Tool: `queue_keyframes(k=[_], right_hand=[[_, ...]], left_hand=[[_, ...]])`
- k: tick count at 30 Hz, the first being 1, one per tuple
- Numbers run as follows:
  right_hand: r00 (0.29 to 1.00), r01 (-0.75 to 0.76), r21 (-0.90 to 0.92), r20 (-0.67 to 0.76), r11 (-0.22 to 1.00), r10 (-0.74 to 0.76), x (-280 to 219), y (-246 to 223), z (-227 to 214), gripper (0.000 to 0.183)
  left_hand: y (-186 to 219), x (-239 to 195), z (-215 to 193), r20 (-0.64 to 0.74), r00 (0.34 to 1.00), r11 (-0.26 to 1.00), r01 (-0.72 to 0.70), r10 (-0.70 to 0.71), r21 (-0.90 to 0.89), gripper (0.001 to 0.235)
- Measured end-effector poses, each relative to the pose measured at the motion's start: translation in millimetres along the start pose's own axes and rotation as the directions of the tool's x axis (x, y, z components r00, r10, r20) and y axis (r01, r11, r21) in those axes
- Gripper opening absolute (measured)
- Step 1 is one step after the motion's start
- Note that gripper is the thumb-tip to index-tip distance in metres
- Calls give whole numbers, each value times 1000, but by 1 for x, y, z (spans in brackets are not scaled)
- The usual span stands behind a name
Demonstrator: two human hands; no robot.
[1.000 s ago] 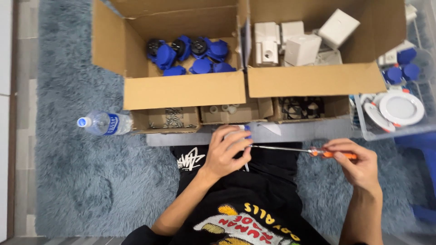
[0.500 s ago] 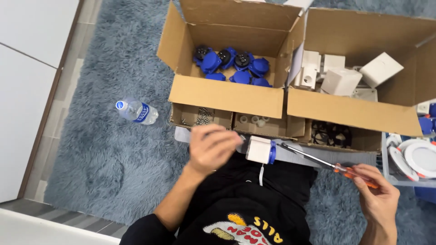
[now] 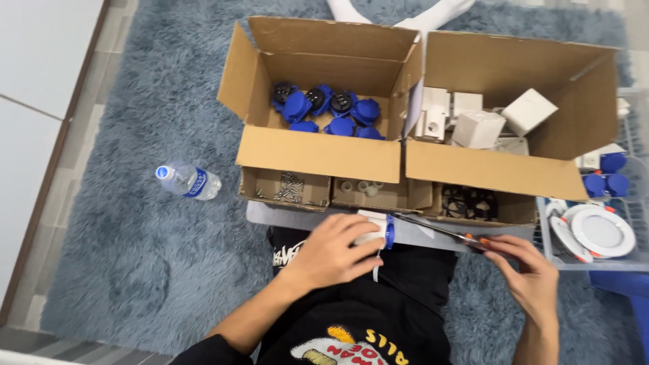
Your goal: The person sits on a rug and uses a screwdriver to tighten screws on a white electrical box with a blue cover. They then pick up a blue plastic component and a white box, handling them briefly.
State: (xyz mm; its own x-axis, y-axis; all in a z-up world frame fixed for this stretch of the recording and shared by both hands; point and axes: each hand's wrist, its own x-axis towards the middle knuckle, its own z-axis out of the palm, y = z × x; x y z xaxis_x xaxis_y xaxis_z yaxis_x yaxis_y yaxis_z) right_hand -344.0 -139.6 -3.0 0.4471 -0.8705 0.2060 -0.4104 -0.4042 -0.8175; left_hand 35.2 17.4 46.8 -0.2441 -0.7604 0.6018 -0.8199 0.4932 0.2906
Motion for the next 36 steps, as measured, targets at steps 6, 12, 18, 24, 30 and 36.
queue_keyframes(k=[6,12,18,24,30,36], right_hand=[[998,65,-90,-12,994,-66,7,7,7,14],[999,24,-58,-41,998,-26,11,-25,9,18],[966,219,-279,-74,935,-248,11,-47,10,14],[921,385,-59,81,921,-380,9,-82,53,13],[928,239,10,291,971,-231,2,-81,112,70],[961,156,9,229,988,-154,-3,-54,146,75]], left_hand=[[4,-2,34,280,958,998,67,-67,8,67],[5,-3,35,211,975,996,77,-64,-52,45],[9,-1,25,124,977,924,205,-173,-322,40],[10,-6,24,112,967,902,253,-228,-351,51],[15,4,7,179,938,875,342,-296,-343,55],[15,10,5,279,918,897,355,-281,-265,60]])
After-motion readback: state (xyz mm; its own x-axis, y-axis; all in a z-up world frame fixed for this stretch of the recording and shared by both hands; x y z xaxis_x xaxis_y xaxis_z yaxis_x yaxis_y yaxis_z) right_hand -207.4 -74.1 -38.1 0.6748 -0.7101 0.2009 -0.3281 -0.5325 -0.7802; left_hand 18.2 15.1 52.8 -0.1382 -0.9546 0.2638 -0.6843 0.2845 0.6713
